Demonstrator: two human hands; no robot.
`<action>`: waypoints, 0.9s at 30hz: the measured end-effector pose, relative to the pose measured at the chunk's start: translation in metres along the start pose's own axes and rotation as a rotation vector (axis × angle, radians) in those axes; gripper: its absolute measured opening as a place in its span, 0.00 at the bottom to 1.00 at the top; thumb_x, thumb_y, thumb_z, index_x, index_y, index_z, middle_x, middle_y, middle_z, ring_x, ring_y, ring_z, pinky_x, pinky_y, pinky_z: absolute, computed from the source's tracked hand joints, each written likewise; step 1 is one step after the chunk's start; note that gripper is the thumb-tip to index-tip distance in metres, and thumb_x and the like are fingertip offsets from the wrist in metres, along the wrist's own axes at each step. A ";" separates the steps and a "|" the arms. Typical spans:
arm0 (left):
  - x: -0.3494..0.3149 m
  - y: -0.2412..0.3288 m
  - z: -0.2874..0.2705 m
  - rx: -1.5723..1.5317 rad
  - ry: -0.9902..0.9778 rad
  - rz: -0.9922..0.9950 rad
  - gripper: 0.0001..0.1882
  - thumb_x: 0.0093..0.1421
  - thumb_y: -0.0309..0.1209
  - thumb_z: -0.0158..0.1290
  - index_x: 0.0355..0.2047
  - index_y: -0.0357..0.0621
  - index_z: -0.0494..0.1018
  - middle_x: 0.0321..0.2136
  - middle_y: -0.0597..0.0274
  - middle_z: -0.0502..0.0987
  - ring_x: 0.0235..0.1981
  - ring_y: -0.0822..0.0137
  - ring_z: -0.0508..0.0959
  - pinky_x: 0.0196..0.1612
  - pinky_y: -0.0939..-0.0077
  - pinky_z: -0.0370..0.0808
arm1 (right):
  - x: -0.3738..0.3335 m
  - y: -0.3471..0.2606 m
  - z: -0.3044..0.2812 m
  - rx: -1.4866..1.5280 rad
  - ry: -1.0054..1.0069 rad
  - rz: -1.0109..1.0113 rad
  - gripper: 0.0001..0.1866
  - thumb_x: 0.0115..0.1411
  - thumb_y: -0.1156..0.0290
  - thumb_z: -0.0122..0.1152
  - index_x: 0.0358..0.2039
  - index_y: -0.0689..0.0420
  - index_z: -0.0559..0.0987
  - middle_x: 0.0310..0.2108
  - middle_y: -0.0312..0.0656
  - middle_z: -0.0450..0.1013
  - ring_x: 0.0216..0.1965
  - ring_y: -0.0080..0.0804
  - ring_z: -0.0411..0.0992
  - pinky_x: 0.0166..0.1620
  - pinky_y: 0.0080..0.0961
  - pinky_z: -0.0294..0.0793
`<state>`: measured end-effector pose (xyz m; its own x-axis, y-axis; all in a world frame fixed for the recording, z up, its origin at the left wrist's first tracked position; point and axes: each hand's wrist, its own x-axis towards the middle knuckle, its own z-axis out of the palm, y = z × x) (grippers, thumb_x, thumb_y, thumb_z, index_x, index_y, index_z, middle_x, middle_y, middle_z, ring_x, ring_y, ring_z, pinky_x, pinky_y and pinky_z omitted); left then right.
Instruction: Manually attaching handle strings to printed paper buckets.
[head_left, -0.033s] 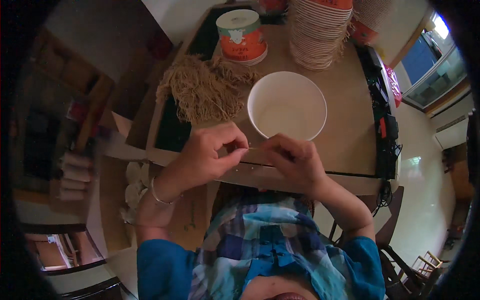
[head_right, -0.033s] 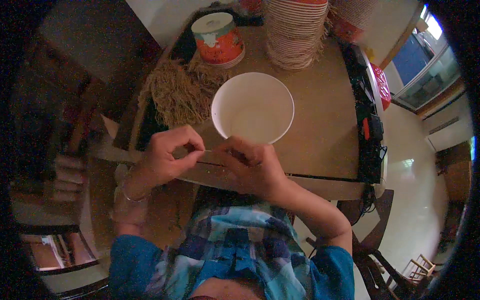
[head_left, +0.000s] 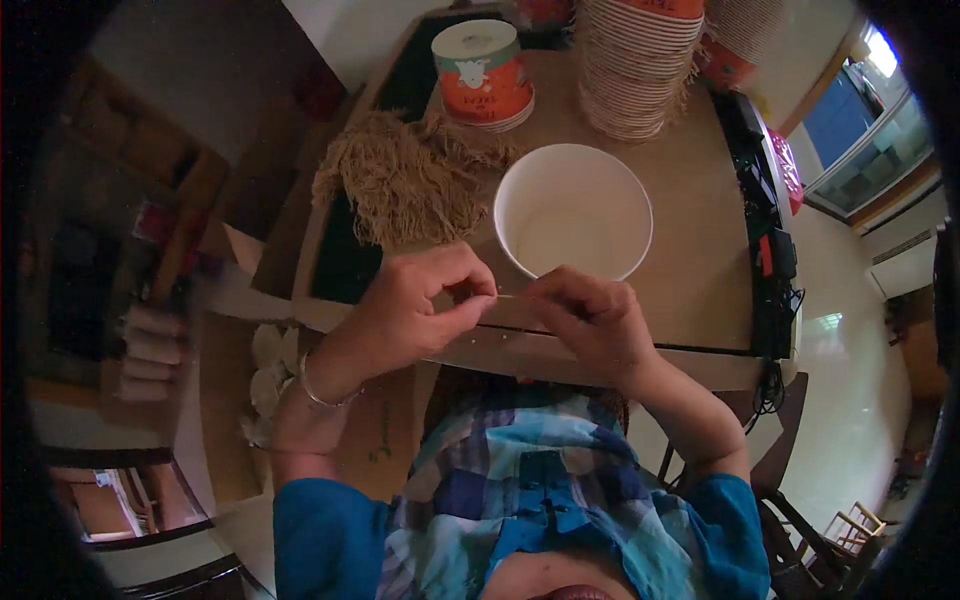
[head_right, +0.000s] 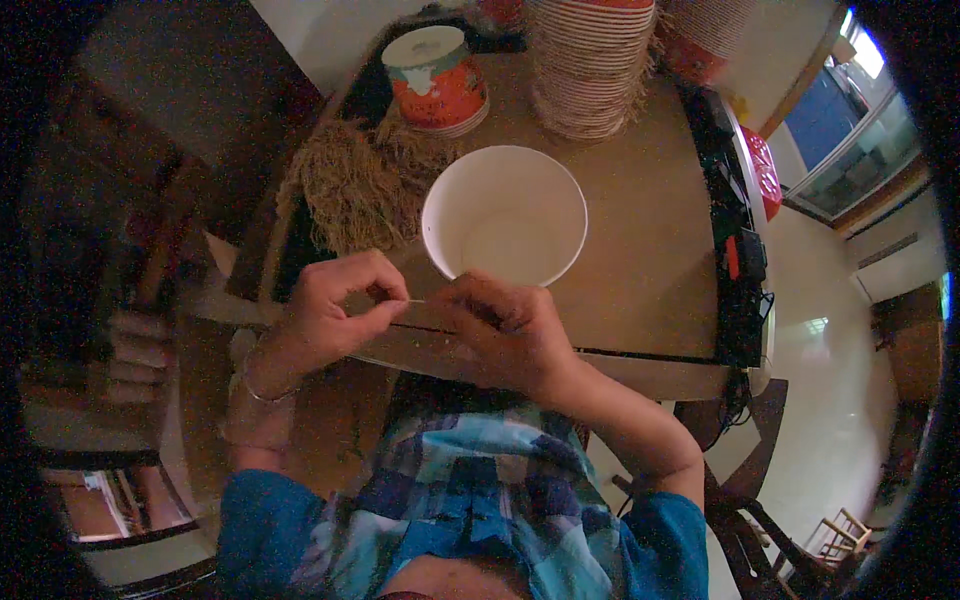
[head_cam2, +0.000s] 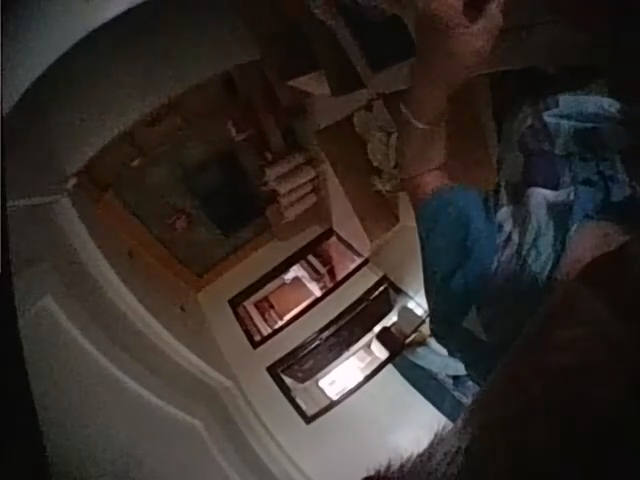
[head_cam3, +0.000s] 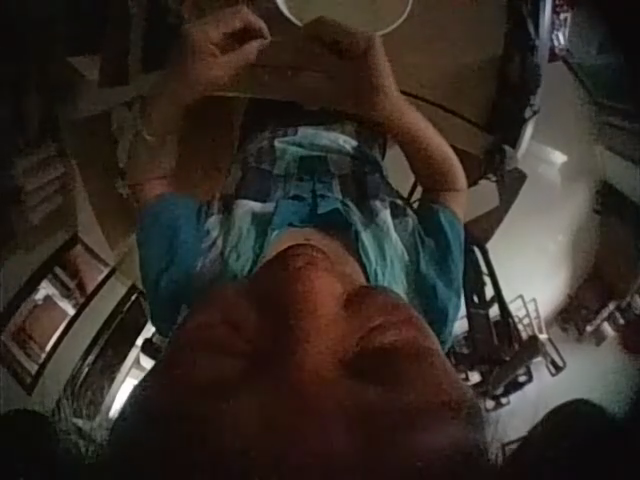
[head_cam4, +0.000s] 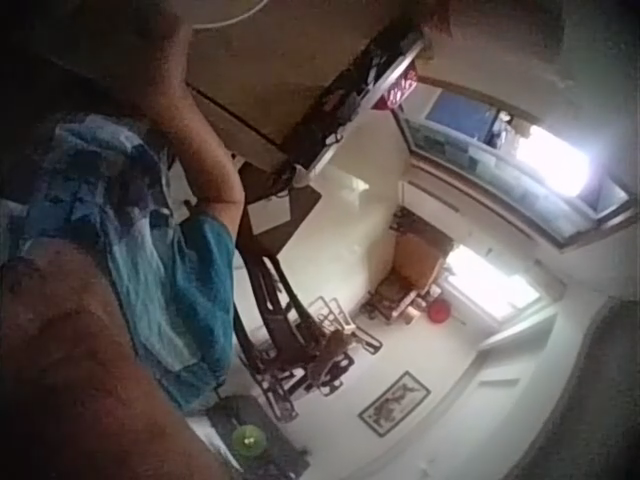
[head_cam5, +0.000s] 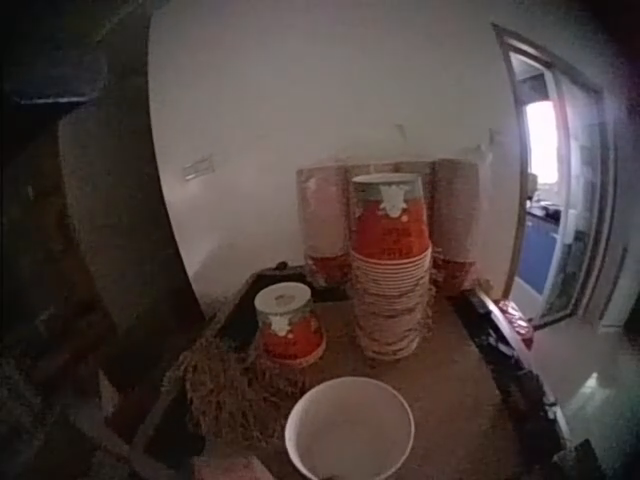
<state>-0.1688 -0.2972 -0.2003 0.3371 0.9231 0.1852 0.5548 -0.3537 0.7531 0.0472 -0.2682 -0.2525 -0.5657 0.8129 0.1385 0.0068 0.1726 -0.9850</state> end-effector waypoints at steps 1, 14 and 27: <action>0.002 0.001 -0.002 -0.036 -0.015 0.007 0.05 0.55 0.19 0.55 0.32 0.37 0.73 0.27 0.62 0.74 0.29 0.74 0.76 0.33 0.78 0.74 | -0.001 0.002 -0.003 0.127 0.033 0.009 0.03 0.61 0.78 0.59 0.36 0.61 0.78 0.25 0.30 0.72 0.30 0.13 0.68 0.31 0.15 0.69; 0.010 -0.005 0.015 -0.296 0.139 -0.182 0.11 0.66 0.35 0.51 0.36 0.38 0.73 0.23 0.64 0.75 0.26 0.76 0.75 0.31 0.79 0.73 | -0.006 0.005 -0.017 0.223 0.095 0.142 0.06 0.63 0.75 0.58 0.37 0.63 0.79 0.29 0.29 0.75 0.32 0.12 0.69 0.36 0.14 0.70; 0.013 0.009 0.035 -0.117 0.004 -0.082 0.12 0.67 0.34 0.49 0.32 0.37 0.73 0.19 0.61 0.72 0.21 0.73 0.73 0.25 0.76 0.70 | -0.014 0.005 -0.004 0.159 0.144 0.014 0.05 0.62 0.78 0.59 0.38 0.63 0.79 0.27 0.27 0.72 0.29 0.09 0.64 0.30 0.10 0.62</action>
<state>-0.1328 -0.2935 -0.2132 0.2912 0.9488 0.1222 0.4874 -0.2570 0.8345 0.0586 -0.2758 -0.2593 -0.4429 0.8875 0.1272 -0.1227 0.0806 -0.9892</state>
